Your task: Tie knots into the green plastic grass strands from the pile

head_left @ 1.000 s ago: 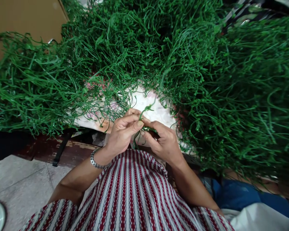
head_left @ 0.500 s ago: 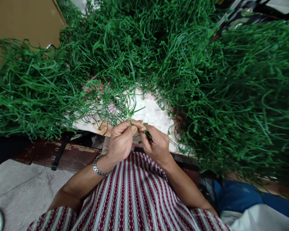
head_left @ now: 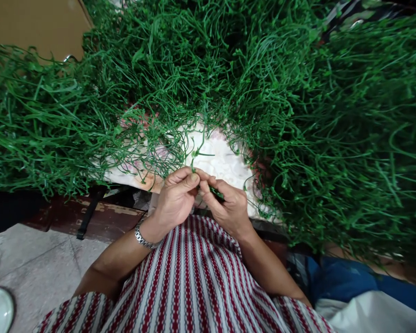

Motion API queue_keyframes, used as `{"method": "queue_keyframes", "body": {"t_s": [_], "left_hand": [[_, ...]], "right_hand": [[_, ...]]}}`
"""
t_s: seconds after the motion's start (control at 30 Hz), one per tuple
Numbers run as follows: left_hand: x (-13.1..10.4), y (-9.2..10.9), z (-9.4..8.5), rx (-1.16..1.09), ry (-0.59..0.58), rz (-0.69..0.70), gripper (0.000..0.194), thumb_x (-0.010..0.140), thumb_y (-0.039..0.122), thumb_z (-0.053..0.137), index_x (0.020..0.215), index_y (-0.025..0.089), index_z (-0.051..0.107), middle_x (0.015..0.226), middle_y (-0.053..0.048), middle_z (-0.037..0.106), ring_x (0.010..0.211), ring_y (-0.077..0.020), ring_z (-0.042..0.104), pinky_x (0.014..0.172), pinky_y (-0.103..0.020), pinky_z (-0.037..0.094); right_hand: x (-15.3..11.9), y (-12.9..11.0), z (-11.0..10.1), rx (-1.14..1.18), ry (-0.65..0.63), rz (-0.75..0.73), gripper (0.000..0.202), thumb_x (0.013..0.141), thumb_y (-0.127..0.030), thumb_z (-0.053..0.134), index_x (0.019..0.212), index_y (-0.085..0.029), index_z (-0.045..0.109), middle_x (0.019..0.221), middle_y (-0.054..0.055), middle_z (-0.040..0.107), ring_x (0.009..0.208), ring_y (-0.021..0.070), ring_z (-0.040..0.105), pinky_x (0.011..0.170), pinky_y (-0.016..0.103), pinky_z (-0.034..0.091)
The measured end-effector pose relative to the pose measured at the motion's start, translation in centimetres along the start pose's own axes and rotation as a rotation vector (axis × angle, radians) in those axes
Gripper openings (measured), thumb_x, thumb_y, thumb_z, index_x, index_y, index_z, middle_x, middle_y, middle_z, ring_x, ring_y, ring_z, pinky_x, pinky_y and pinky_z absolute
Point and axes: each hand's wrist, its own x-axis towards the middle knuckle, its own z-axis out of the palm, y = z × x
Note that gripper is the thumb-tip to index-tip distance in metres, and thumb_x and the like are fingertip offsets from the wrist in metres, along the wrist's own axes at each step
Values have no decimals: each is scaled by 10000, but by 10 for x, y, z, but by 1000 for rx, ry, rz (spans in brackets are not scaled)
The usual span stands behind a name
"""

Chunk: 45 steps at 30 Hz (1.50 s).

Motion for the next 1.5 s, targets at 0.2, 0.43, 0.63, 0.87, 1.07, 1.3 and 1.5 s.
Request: {"method": "queue_keyframes", "body": {"t_s": [0.2,0.43,0.63,0.87,1.07,1.3,1.5], "left_hand": [[-1,1,-3,-18,-47,1,111,711,277,660,701,169,636,592,3,591,735,-153,607,798,-323,473],[2,-2,-5,-103,-60,-100,120,751,236,613,670,149,597,509,25,480,570,-97,536,671,-259,474],[5,2,-6,-21,-29,-181,157,688,155,643,573,114,544,529,15,524,379,-18,334,396,-174,295],[2,6,-5,206,-82,-179,192,687,224,640,554,106,565,530,-7,564,363,-22,336,372,-191,238],[-3,11,-6,589,-219,-112,185,741,188,553,570,118,565,455,39,417,415,-45,321,413,-207,215],[5,19,-11,678,-371,-189,187,731,165,552,553,106,562,468,39,421,443,-41,337,432,-186,238],[13,28,-3,325,-303,-13,184,765,281,605,680,119,621,465,38,446,405,-56,398,434,-202,330]], "right_hand": [[-5,0,-1,51,141,38,122,824,-225,561,925,-206,626,836,24,680,725,134,629,656,239,486],[-5,8,-6,223,-79,30,107,854,-249,498,864,-174,574,719,3,606,634,101,560,608,212,434],[3,8,-19,251,-407,-49,161,870,-226,465,867,-156,610,759,27,629,685,104,572,648,204,417],[4,14,-21,218,-478,-130,182,862,-223,470,860,-138,631,662,7,593,571,86,506,562,197,377],[10,14,-22,141,-513,-282,184,870,-208,453,777,-162,606,694,7,597,635,90,525,618,195,395],[8,16,-28,7,-574,-349,164,850,-163,452,727,-150,560,621,5,536,594,102,481,577,212,362],[20,17,-42,169,-307,-162,84,854,-180,493,808,-153,557,682,2,520,617,94,483,583,224,369]]}}
